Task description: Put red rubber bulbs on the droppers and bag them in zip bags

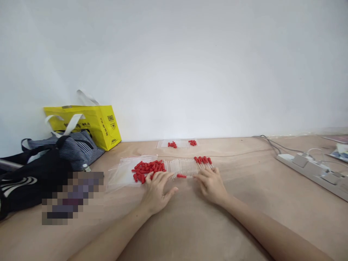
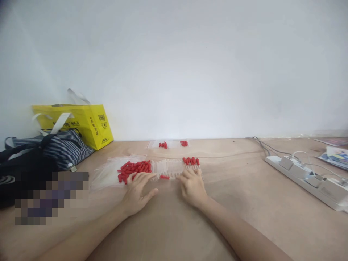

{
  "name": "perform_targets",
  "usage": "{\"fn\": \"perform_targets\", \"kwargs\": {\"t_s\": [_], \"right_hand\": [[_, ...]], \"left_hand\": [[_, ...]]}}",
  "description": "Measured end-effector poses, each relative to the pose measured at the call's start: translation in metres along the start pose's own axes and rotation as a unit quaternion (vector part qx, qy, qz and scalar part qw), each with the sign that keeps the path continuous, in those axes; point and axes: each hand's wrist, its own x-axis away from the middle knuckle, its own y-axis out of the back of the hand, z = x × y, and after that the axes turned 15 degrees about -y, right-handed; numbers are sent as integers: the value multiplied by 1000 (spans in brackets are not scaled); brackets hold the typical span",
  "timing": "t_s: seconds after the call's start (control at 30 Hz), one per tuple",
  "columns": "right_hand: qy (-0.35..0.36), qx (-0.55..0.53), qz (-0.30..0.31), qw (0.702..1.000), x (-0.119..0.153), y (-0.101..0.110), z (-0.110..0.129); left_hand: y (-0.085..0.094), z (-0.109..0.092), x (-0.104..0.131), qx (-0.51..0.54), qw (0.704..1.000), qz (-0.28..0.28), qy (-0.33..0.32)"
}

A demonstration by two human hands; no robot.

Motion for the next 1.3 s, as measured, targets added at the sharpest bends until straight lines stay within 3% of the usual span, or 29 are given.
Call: {"fn": "perform_targets", "kwargs": {"t_s": [0.13, 0.27, 0.37, 0.53, 0.73, 1.0, 1.17, 1.3], "right_hand": [[-226, 73, -77, 969, -16, -6, -24], [-308, 122, -64, 941, -26, -13, -29], [-327, 140, -46, 933, -29, -18, -25], [-337, 158, -5, 928, -31, -21, -24], [-308, 141, -14, 941, -34, -18, -17], [-327, 140, 58, 933, -54, -24, 2], [-337, 142, 76, 928, -60, -25, 4], [-348, 137, 79, 924, -61, -26, 5]], "left_hand": [[-4, 17, 0, -68, 992, -38, 94], [-4, 29, -3, -105, 982, -35, 154], [-3, 32, -4, -129, 977, -33, 169], [-7, 35, -2, -157, 978, -20, 133], [-11, 39, -7, -180, 977, -23, 112], [-13, 42, -7, -170, 980, -47, 90], [-6, 27, -7, -135, 986, -77, 62], [-1, 3, -4, -47, 998, -35, -32]]}}
